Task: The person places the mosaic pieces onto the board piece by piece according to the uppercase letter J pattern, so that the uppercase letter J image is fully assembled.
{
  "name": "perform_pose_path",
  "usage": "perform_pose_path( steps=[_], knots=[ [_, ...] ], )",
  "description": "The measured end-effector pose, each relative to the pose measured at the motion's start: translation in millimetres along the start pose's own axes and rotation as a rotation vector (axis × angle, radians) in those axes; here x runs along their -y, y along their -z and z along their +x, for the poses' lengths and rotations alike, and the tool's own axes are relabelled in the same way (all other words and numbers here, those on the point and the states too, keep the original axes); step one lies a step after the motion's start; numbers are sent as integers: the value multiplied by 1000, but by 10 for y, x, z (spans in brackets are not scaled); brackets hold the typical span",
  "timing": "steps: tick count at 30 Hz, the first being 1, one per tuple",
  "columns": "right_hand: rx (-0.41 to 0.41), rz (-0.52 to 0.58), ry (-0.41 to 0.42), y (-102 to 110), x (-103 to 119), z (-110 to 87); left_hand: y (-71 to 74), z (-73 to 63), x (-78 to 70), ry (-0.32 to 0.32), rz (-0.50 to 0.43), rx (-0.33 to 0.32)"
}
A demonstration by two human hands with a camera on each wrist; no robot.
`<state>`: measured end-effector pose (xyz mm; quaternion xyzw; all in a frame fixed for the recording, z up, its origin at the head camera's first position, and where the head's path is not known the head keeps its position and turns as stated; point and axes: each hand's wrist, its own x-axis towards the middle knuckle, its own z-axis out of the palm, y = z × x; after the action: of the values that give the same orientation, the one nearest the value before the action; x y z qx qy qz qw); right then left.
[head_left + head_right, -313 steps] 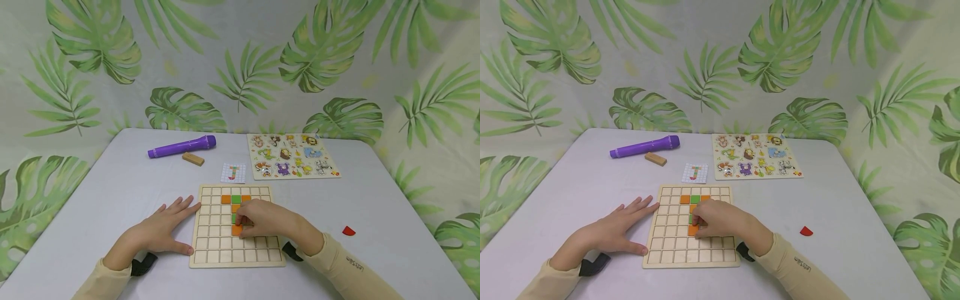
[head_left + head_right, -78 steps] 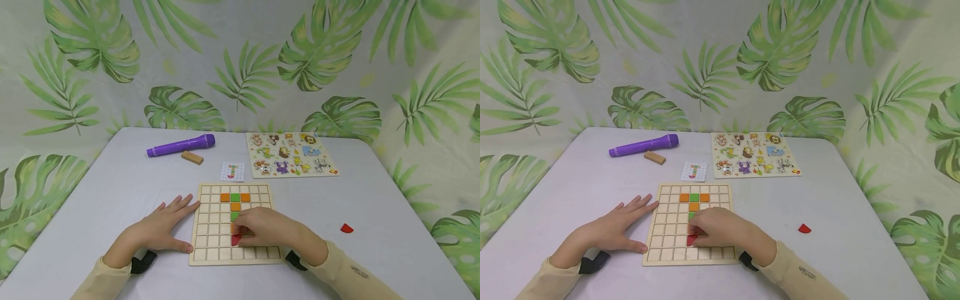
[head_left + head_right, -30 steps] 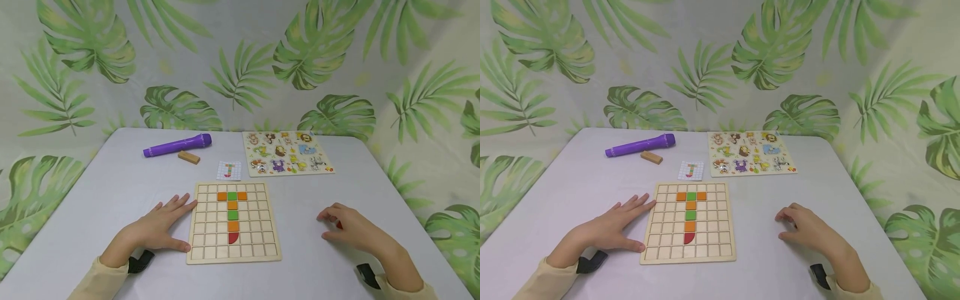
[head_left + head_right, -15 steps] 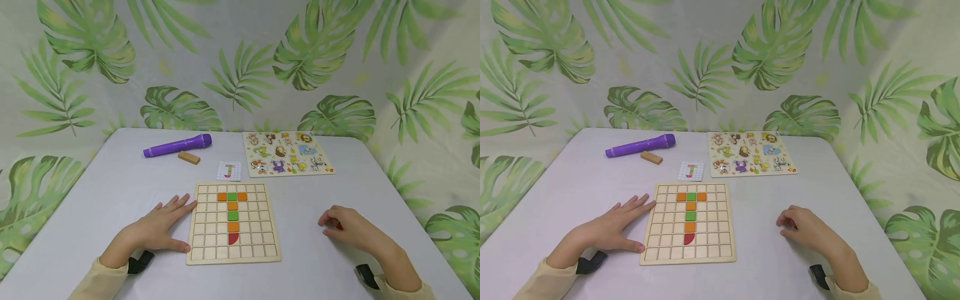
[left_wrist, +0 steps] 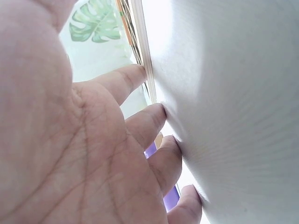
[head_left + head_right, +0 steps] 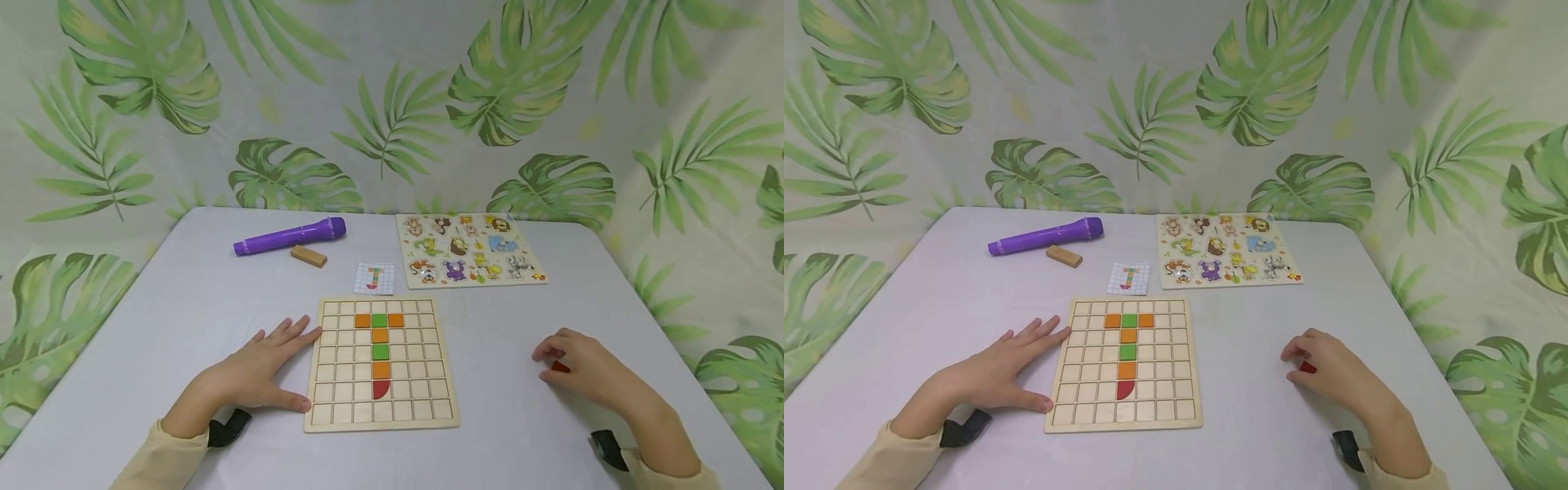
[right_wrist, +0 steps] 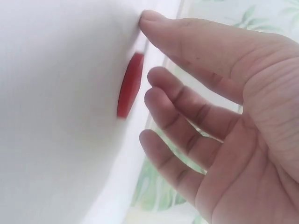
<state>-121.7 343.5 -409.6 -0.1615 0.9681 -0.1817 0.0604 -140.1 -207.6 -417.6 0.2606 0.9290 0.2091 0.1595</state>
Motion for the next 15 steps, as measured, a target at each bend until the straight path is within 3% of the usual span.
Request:
perform_pose_path(
  steps=[3, 8, 15],
  knots=[
    [-12, -29, -28, 29, -62, -21, 5, -2, -1, -4, 3, -6],
    [33, 22, -79, 88, -150, -54, 14, -6, -6, -7, 0, -7],
    [54, 56, -62, 94, -156, -26, 20, -7, -11, -2, -7, -4]
  ],
)
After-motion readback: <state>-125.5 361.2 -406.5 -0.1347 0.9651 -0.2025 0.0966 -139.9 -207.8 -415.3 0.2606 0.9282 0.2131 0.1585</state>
